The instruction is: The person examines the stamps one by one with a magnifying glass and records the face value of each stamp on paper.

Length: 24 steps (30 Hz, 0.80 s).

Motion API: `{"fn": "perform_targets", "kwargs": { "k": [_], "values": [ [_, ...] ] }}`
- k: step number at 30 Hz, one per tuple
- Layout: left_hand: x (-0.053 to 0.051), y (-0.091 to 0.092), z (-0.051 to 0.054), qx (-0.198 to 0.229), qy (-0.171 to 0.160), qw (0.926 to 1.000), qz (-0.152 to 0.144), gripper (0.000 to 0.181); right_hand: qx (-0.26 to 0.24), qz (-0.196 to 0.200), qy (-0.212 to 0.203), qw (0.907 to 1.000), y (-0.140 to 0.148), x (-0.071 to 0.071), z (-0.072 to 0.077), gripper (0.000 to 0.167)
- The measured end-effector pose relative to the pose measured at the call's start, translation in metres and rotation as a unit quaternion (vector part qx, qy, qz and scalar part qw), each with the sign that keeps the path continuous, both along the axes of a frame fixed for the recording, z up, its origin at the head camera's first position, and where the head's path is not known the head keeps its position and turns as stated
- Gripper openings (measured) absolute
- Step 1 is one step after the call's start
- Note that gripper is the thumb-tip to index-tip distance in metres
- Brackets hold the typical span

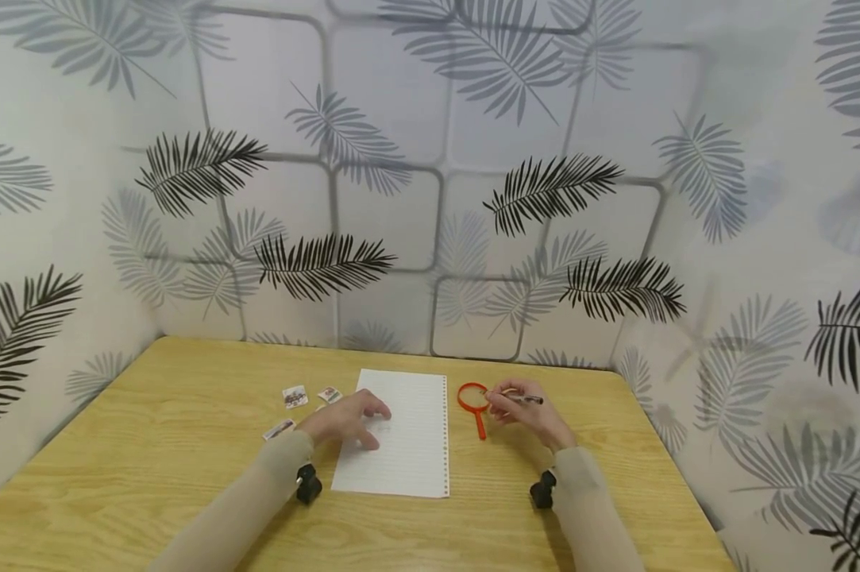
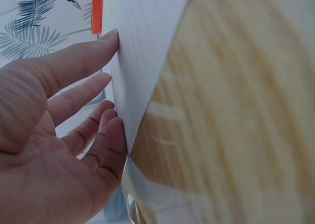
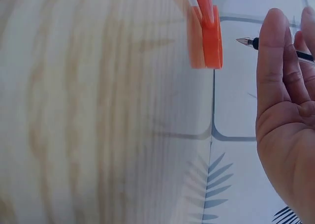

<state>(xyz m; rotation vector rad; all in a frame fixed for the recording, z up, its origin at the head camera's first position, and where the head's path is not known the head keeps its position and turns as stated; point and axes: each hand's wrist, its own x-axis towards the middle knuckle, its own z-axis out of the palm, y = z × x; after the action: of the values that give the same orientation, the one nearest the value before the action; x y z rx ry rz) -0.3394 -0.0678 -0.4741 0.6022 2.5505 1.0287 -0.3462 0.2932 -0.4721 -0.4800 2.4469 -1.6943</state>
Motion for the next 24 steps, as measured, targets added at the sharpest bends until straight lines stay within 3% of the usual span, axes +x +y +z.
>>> {"fn": "perform_targets", "kwargs": {
  "k": [9,14,18,24],
  "values": [
    [0.001,0.001,0.0,-0.005,0.003,1.0,0.0,0.049,-0.029,-0.015,-0.054,0.998,-0.014,0.001,-0.005,0.046],
    [0.002,0.001,-0.001,-0.002,0.007,1.0,0.001,0.049,-0.085,-0.017,-0.1,0.9912,-0.022,-0.001,-0.005,0.046],
    [0.004,0.001,0.0,0.003,0.007,1.0,0.002,0.049,-0.095,0.02,-0.122,0.9878,-0.029,0.0,-0.004,0.055],
    [0.006,0.001,0.001,0.011,0.008,0.9999,-0.005,0.049,-0.07,0.059,-0.111,0.9896,-0.043,0.003,-0.001,0.058]
  ]
}}
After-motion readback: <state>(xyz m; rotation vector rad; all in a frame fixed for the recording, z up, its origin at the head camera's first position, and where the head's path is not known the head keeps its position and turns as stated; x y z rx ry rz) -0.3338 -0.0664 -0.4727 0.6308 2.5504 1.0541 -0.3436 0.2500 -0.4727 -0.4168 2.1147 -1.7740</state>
